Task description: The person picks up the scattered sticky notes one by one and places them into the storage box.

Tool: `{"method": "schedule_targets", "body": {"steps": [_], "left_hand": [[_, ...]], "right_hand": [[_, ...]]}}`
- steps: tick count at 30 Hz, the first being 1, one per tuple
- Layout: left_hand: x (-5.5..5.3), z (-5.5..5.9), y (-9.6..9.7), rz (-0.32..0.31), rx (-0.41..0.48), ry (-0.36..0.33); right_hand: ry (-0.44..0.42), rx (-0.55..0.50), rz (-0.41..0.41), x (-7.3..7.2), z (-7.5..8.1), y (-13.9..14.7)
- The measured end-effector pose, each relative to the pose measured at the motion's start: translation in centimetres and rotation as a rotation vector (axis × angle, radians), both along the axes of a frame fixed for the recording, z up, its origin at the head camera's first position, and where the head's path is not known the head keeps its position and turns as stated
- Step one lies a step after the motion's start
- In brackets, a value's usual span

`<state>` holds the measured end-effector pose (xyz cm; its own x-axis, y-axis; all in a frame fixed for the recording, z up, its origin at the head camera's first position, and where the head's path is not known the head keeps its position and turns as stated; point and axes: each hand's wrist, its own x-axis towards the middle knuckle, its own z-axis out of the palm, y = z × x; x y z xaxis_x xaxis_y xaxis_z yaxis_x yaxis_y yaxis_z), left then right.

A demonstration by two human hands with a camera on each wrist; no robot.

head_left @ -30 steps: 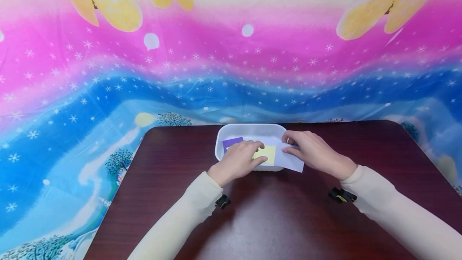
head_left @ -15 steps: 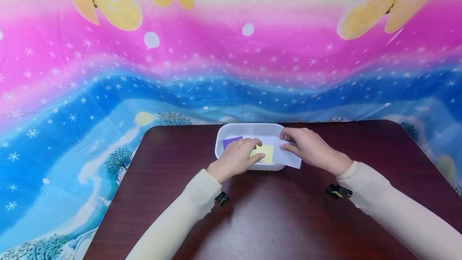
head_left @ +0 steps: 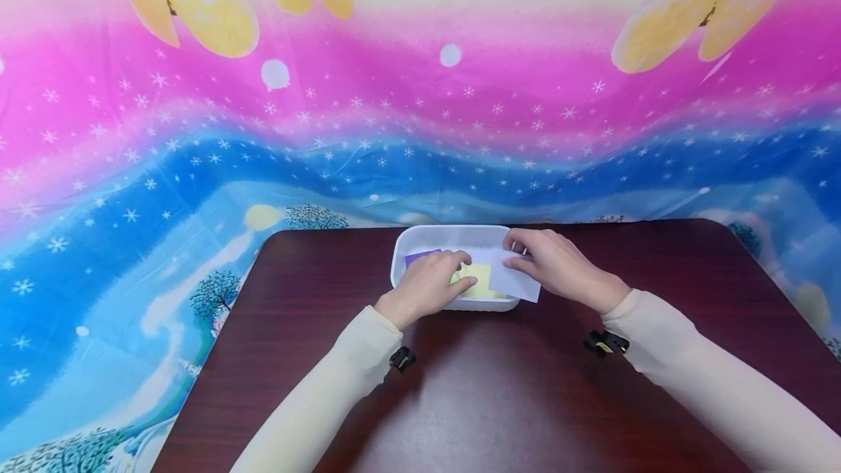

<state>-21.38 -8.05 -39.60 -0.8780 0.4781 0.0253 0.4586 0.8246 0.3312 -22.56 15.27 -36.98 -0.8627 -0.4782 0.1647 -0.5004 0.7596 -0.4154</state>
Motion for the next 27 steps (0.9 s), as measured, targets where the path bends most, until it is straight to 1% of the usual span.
{"method": "schedule_targets", "body": {"steps": [9,16,21,27], "left_hand": [[-0.5,-0.5,-0.3,0.020,0.009,-0.009],[-0.6,-0.5,-0.5,0.036,0.008,-0.024],[-0.8,-0.6,-0.6,0.038,0.010,-0.029],[-0.9,-0.7,-0.7,0.038,0.003,-0.018]], "right_hand": [[-0.002,-0.004,-0.014,-0.3,-0.2,-0.4],[-0.005,-0.011,-0.009,-0.8,-0.3,-0.9],[-0.017,-0.008,-0.013,-1.0,-0.3,-1.3],[-0.029,-0.007,-0.010,-1.4,-0.6,-1.8]]}}
